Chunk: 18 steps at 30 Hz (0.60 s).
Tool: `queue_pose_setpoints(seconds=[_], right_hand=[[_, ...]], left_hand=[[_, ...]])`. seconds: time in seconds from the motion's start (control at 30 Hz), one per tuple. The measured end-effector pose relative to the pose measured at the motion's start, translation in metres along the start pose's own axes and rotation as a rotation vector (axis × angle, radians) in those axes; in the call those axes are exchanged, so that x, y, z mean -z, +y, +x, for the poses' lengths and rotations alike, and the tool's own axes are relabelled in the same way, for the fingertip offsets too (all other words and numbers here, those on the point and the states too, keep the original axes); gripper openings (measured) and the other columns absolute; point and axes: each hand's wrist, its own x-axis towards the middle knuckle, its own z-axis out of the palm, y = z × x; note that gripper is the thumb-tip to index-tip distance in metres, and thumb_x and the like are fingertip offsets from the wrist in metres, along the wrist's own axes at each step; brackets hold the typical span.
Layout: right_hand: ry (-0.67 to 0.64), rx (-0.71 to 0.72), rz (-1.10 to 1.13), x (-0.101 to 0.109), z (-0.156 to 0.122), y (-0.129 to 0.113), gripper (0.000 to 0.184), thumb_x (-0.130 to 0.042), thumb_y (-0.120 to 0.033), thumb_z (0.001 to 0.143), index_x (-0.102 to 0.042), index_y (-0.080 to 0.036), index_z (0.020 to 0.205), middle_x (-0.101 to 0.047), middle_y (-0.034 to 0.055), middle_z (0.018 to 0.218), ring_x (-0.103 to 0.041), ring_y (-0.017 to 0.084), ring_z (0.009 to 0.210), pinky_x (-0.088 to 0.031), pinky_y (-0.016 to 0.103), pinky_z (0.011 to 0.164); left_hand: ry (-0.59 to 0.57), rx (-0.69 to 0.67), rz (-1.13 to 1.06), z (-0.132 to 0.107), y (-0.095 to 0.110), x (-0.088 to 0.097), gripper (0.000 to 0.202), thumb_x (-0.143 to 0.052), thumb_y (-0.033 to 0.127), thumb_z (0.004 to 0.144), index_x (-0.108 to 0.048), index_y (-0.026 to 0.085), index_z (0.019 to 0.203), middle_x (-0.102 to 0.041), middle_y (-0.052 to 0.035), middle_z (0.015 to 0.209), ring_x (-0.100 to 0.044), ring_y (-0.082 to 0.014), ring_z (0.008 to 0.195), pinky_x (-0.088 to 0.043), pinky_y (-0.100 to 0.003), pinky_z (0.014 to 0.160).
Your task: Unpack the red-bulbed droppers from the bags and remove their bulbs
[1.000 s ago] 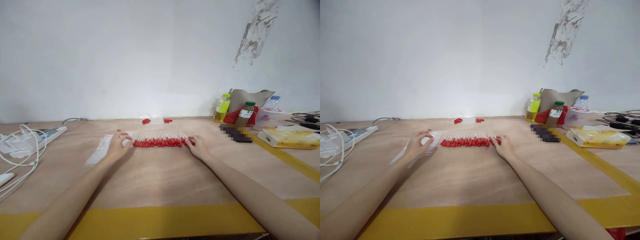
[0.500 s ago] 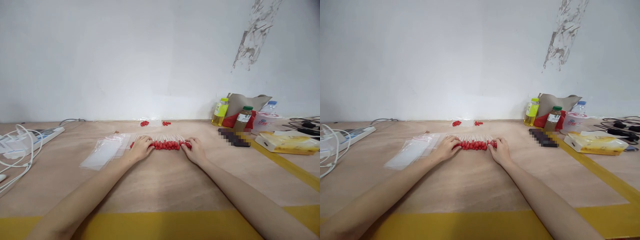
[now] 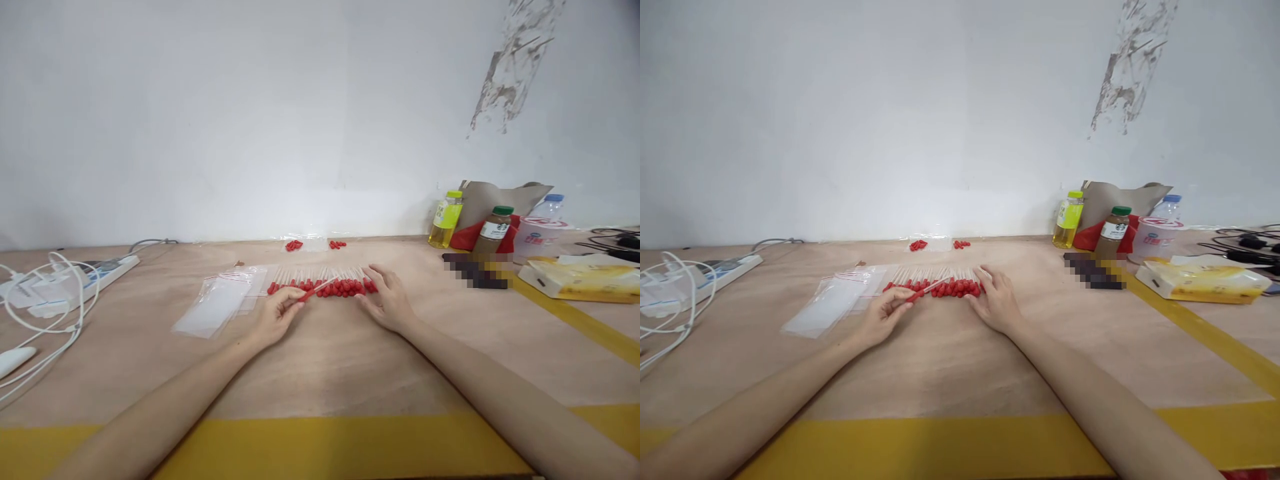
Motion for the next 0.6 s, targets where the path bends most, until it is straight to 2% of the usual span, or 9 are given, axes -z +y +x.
queue_pose_setpoints(seconds=[0.1,0.2,0.27,0.37,0.5,0.6], right_hand=[[-0.149,0.170,-0.023,0.004,-0.001,-0.014,0.054,-0.050,-0.044,0.079,-0.041,-0.022,0.128,-0.040,0.0125,0.131,-0.037,0.027,0.118,-0.032,0.045,0.095],[-0.253,0.312,0.005,0.003,-0.002,-0.028,0.042,-0.048,-0.040,0.082,-0.048,-0.027,0.123,-0.053,0.0084,0.120,-0.040,0.025,0.116,-0.026,0.046,0.097],[-0.278,0.354,0.033,0.001,-0.002,-0.035,0.033,-0.046,-0.037,0.085,-0.055,-0.027,0.114,-0.062,0.0059,0.103,-0.047,0.021,0.106,-0.025,0.045,0.097],[-0.295,0.361,0.051,-0.002,-0.001,-0.042,0.027,-0.042,-0.035,0.087,-0.063,-0.025,0.101,-0.064,0.0030,0.080,-0.052,0.017,0.085,-0.028,0.042,0.091],[-0.294,0.352,0.044,-0.005,-0.001,-0.044,0.028,-0.039,-0.032,0.089,-0.065,-0.023,0.091,-0.062,0.0030,0.071,-0.051,0.016,0.077,-0.030,0.037,0.085],[-0.279,0.341,0.023,-0.006,-0.002,-0.047,0.028,-0.039,-0.030,0.089,-0.065,-0.022,0.089,-0.062,0.0034,0.070,-0.050,0.015,0.075,-0.029,0.035,0.080]], left_hand=[[-0.176,-0.098,0.081,-0.006,0.007,-0.005,0.017,-0.046,0.026,0.085,-0.057,0.017,0.094,-0.061,-0.0075,0.095,-0.058,-0.0168,0.091,-0.047,-0.032,0.081],[-0.273,-0.163,0.123,-0.007,0.011,-0.008,0.017,-0.044,0.022,0.087,-0.058,0.018,0.096,-0.062,-0.0058,0.095,-0.057,-0.0147,0.090,-0.047,-0.030,0.080],[-0.284,-0.174,0.134,-0.007,0.012,-0.008,0.016,-0.044,0.021,0.087,-0.057,0.019,0.095,-0.062,-0.0049,0.095,-0.058,-0.0137,0.088,-0.047,-0.028,0.078],[-0.287,-0.186,0.149,-0.007,0.014,-0.008,0.016,-0.043,0.020,0.087,-0.058,0.019,0.093,-0.062,-0.0046,0.094,-0.058,-0.0133,0.086,-0.046,-0.027,0.077],[-0.318,-0.183,0.190,-0.007,0.020,-0.008,0.021,-0.048,0.025,0.085,-0.056,0.019,0.103,-0.061,-0.0055,0.101,-0.056,-0.0155,0.092,-0.045,-0.029,0.081],[-0.299,-0.196,0.257,-0.006,0.023,-0.011,0.028,-0.052,0.030,0.083,-0.055,0.020,0.109,-0.059,-0.0058,0.105,-0.053,-0.0178,0.099,-0.042,-0.032,0.088]])
